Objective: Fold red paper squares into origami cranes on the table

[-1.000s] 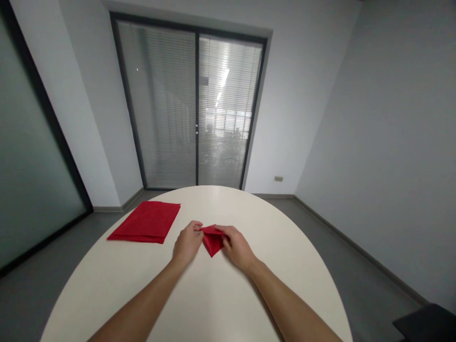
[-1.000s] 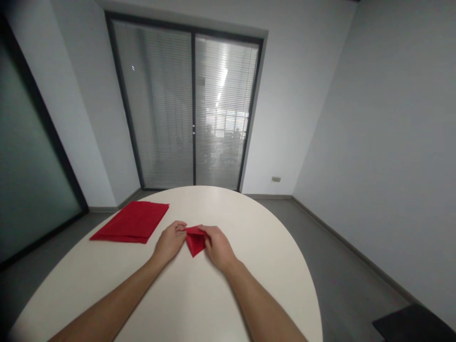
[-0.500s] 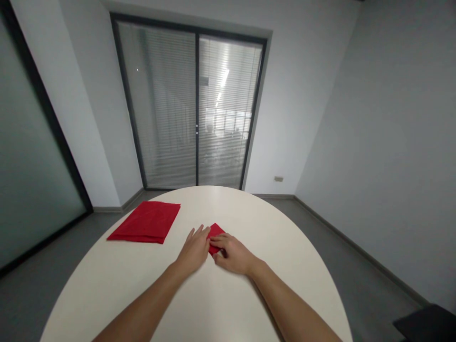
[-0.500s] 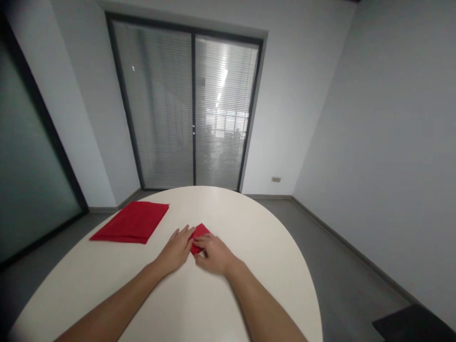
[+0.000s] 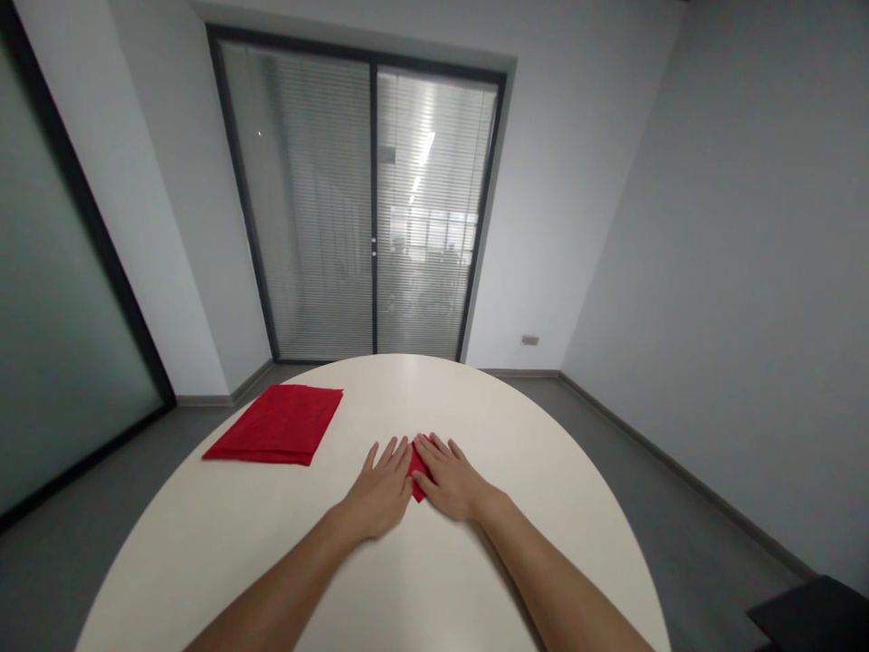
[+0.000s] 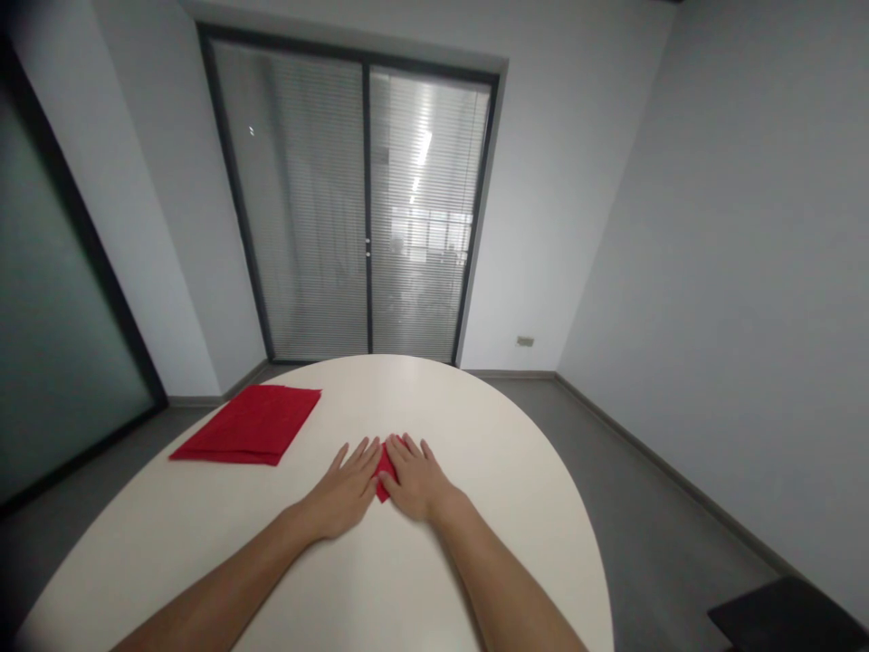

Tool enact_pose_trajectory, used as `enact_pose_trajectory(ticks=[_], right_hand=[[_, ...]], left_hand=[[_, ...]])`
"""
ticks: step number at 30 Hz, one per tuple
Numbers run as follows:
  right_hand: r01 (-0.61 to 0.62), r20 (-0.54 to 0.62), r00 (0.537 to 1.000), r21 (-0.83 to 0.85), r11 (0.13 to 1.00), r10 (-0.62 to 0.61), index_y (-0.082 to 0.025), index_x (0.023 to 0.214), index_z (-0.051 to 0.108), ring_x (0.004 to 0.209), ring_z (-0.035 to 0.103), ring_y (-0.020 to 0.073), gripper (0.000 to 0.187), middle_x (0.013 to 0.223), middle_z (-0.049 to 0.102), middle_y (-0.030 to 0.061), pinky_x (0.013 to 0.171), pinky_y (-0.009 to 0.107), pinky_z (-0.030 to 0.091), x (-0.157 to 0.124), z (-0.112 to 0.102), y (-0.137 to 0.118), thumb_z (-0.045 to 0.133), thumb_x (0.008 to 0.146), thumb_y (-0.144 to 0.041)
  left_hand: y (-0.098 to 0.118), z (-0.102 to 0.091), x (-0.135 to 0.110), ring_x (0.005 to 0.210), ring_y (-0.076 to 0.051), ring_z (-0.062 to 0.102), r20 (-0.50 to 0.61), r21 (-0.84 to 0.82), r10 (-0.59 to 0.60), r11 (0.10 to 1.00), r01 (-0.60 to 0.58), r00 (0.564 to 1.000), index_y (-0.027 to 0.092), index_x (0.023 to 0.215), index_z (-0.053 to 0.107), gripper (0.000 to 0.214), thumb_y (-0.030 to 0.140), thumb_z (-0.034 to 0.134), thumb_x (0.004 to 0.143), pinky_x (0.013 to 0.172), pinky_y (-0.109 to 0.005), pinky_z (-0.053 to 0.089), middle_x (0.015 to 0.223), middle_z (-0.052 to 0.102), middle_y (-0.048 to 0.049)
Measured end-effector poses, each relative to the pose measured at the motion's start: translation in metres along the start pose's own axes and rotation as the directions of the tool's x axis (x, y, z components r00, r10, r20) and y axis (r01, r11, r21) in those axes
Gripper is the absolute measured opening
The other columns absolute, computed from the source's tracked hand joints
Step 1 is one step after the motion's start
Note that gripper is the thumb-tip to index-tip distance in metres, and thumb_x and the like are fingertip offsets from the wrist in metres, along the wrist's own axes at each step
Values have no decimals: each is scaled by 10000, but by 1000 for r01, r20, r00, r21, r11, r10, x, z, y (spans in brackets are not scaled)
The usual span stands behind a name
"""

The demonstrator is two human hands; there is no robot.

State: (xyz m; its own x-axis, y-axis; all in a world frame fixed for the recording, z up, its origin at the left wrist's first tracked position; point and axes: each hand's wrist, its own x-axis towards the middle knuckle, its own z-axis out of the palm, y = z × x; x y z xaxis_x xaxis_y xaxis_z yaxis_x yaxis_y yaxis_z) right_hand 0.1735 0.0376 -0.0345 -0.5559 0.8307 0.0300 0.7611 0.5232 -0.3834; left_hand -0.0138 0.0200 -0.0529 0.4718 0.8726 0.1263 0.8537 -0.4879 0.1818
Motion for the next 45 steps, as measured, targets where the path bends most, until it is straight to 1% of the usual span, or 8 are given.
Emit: enact_pose_trajectory(ticks=[6, 9, 12, 18, 28, 35, 39, 45], right_hand=[[-88, 16, 996, -53, 995, 89, -173, 1578, 207, 1523, 69, 322, 774, 1641, 155, 97, 1214, 555, 31, -1, -3, -3, 370, 955, -602], [-69, 8, 998, -78, 995, 70, -161, 1575, 216, 1521, 56, 344, 827, 1636, 178, 110, 1208, 571, 17, -2, -5, -4, 395, 926, -640], [-38, 8, 999, -88, 995, 39, -170, 1578, 210, 1519, 52, 354, 849, 1636, 188, 110, 1208, 574, 20, -2, -6, -2, 411, 910, -654], [-15, 8, 1000, -97, 995, 16, -137, 1573, 224, 1520, 40, 352, 849, 1634, 176, 130, 1213, 563, 8, -4, -7, -3, 438, 909, -621], [52, 51, 997, -25, 998, -50, -190, 1588, 144, 1517, 65, 355, 886, 1640, 149, 119, 1208, 572, 48, -10, -4, -7, 443, 905, -668], [52, -107, 993, -55, 997, -58, -189, 1466, 473, 1473, 277, 303, 546, 1520, 461, 106, 1207, 508, 166, -8, -13, -3, 416, 966, -400], [-4, -54, 999, -31, 1000, 2, -184, 1539, 342, 1504, 190, 303, 594, 1605, 308, 97, 1209, 530, 147, -6, -8, 4, 350, 995, -422], [-24, 4, 1000, -12, 1000, 24, -195, 1566, 262, 1523, 90, 306, 678, 1631, 220, 76, 1220, 529, 85, -4, -4, 11, 386, 974, -501]], left_hand=[[6, -4, -2, 1483, -367, 242, -133, 108, -132, 983, 147, 982, 49, 1442, 461, 571, 269, 390, 919, 1210, -556, 118, 1544, 394, -200], [9, -8, 1, 1491, -312, 247, -189, 67, -66, 995, 80, 980, 59, 1453, 443, 576, 236, 396, 906, 1221, -504, 134, 1546, 399, -183], [10, -7, 4, 1485, -214, 279, -143, -25, 49, 998, -53, 989, 104, 1506, 359, 585, 194, 323, 929, 1219, -419, 188, 1579, 357, -129], [3, 3, 3, 1498, -207, 243, -42, -75, 106, 991, -109, 993, 130, 1508, 362, 544, 258, 257, 990, 1210, -405, 200, 1590, 330, -119], [-8, 5, 5, 1495, -254, 250, -55, -70, -43, 997, 39, 998, 106, 1492, 371, 543, 295, 302, 987, 1198, -473, 216, 1596, 298, -172], [-14, -8, -2, 1492, -198, 262, -32, -183, 74, 980, -79, 997, 194, 1511, 363, 560, 296, 388, 961, 1214, -424, 218, 1606, 310, -78], [-13, -14, -4, 1482, -188, 286, -42, -225, 148, 962, -154, 988, 235, 1510, 370, 573, 272, 425, 940, 1219, -425, 207, 1588, 353, -51], [-19, -9, -1, 1479, -200, 294, -31, -190, 78, 978, -83, 996, 251, 1490, 413, 518, 271, 347, 977, 1225, -460, 160, 1575, 379, -43]])
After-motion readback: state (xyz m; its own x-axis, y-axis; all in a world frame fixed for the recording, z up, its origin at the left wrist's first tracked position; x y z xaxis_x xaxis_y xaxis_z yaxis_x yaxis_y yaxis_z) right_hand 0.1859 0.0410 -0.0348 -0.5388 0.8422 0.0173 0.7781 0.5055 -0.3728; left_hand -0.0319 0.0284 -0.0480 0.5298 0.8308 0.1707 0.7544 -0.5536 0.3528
